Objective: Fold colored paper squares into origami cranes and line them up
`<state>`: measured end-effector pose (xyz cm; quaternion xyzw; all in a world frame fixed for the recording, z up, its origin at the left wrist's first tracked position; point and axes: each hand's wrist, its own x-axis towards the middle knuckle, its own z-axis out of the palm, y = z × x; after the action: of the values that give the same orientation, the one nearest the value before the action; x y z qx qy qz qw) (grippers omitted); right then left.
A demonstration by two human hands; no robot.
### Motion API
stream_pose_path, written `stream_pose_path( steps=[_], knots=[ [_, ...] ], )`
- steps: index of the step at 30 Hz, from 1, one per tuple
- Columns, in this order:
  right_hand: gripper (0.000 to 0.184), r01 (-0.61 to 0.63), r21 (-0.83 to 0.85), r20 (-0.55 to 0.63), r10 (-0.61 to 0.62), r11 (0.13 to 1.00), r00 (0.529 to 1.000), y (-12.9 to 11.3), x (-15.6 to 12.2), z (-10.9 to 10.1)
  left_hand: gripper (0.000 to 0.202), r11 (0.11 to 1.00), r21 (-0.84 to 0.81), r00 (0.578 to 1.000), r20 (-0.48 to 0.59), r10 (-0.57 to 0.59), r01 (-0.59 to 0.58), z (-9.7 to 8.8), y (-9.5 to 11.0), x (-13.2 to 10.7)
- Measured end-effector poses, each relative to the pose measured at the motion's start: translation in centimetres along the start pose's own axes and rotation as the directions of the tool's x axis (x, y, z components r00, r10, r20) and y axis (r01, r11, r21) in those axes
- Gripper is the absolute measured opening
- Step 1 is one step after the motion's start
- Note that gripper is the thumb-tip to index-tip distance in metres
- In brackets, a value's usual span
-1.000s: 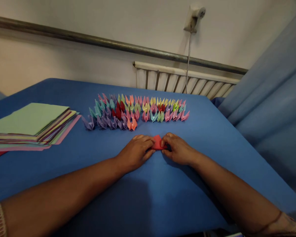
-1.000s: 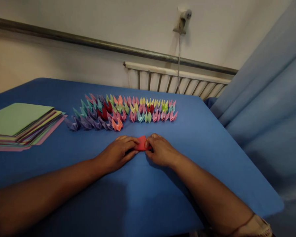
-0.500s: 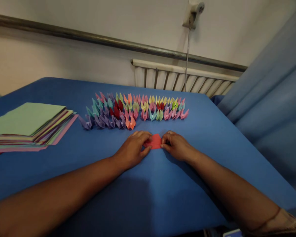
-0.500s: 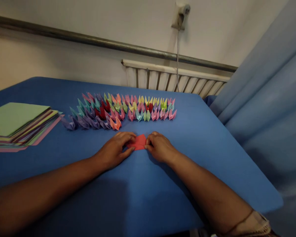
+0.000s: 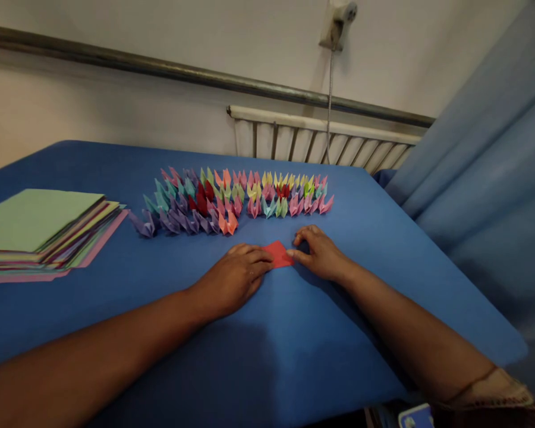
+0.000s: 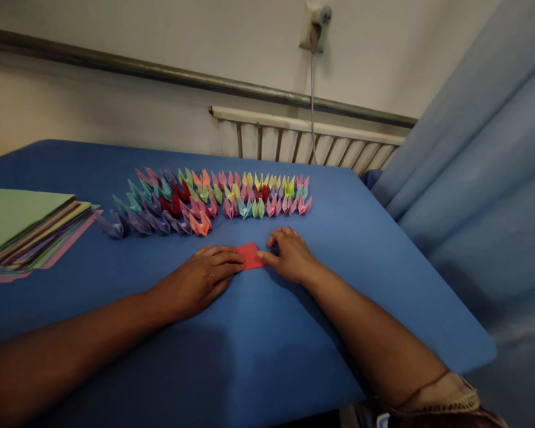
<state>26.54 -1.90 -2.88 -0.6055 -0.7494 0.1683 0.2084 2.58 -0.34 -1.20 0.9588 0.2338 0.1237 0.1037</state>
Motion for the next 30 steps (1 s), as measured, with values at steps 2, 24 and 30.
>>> stream_pose_path(
  steps=[2,24,30],
  knots=[
    [0.049,0.000,-0.059,-0.007,0.000,0.998,1.000,-0.8,-0.4,0.6,0.028,1.000,-0.020,1.000,0.004,-0.011,0.011,-0.1,0.1,0.1],
    [0.023,0.111,0.212,-0.099,-0.092,0.971,0.991,-0.9,0.1,2.4,0.030,0.962,-0.203,0.971,-0.111,-0.210,0.185,1.5,-1.6,3.5],
    [0.030,0.082,0.206,-0.110,-0.060,0.975,0.992,-0.8,-0.2,2.2,0.006,0.968,-0.215,0.979,-0.128,-0.156,0.126,1.2,-1.9,3.4]
  ],
)
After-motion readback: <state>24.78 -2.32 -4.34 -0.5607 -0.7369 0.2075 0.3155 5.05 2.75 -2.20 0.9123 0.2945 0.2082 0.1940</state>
